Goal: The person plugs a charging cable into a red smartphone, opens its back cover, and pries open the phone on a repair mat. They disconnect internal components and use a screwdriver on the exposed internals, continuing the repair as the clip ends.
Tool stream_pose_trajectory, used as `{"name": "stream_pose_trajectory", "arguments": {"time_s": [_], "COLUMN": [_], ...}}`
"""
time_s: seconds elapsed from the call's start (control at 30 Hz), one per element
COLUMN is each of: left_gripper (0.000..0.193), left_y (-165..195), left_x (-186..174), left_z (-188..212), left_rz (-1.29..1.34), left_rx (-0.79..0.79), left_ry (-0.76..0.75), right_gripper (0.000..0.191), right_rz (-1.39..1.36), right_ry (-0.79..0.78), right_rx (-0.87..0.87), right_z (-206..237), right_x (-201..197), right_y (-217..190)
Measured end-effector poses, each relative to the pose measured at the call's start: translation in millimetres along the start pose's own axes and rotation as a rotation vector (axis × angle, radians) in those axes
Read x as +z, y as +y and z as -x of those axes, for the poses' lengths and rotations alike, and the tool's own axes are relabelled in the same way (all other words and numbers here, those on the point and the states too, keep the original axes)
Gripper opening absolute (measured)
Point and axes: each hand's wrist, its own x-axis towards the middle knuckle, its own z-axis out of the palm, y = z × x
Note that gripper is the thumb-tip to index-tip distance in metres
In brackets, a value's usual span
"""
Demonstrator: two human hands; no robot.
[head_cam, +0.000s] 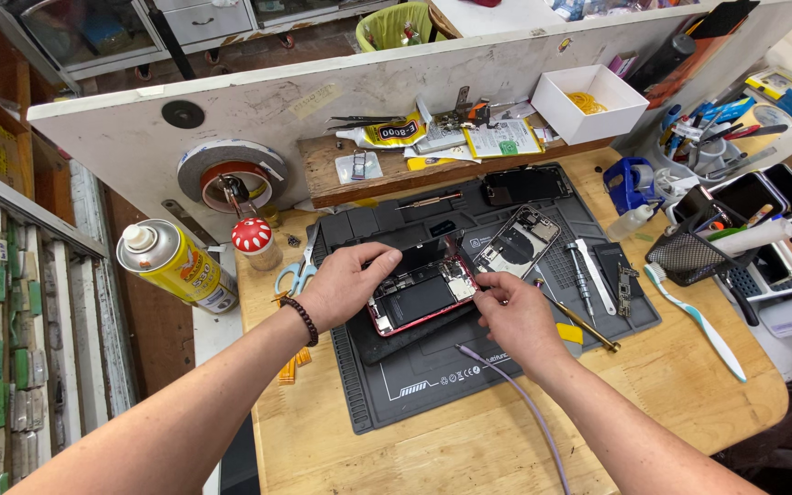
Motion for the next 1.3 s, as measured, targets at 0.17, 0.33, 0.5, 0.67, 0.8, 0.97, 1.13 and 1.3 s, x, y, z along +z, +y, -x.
{"name": "stream_pose_trajectory", "arguments": {"time_s": [0.17,0.33,0.5,0.67,0.8,0.97,1.13,1.3], "left_gripper": [0.041,0.04,0.049,0.051,0.049,0.045,0.06,0.046], "left_y": [-14.0,-21.0,-31.8,-38.6,-30.1,-9.0,1.7,-4.3], "left_x": [0.6,5.4,9.5,28.2,36.7,26.9,14.3,14.0], "left_z": [-8.2,-11.4,-10.4,-12.3,-9.4,8.5,24.1,14.4], "left_rz": [0.29,0.801,0.953,0.729,0.53,0.248,-0.089,0.043], "left_rx": [-0.149,-0.223,-0.251,-0.183,-0.132,-0.092,0.172,0.096], "left_ry": [-0.019,-0.049,-0.097,0.058,0.134,0.063,-0.05,-0.073], "right_gripper": [0.039,0.04,0.039,0.04,0.038,0.038,0.039,0.039], "right_rz": [-0.065,-0.071,-0.075,-0.057,-0.004,0.067,0.036,0.014], "right_ry": [-0.005,-0.015,-0.046,-0.026,0.009,0.028,0.018,-0.001], "right_rx": [0.033,0.072,0.042,0.059,0.055,0.014,0.064,0.095], "right_z": [0.3,-2.8,-3.8,-2.7,-1.3,0.9,1.5,0.9], "right_x": [2.0,3.2,1.9,3.7,10.2,12.8,10.6,6.9], "right_y": [1.7,5.9,10.4,7.5,4.7,2.4,-2.8,-2.0]}}
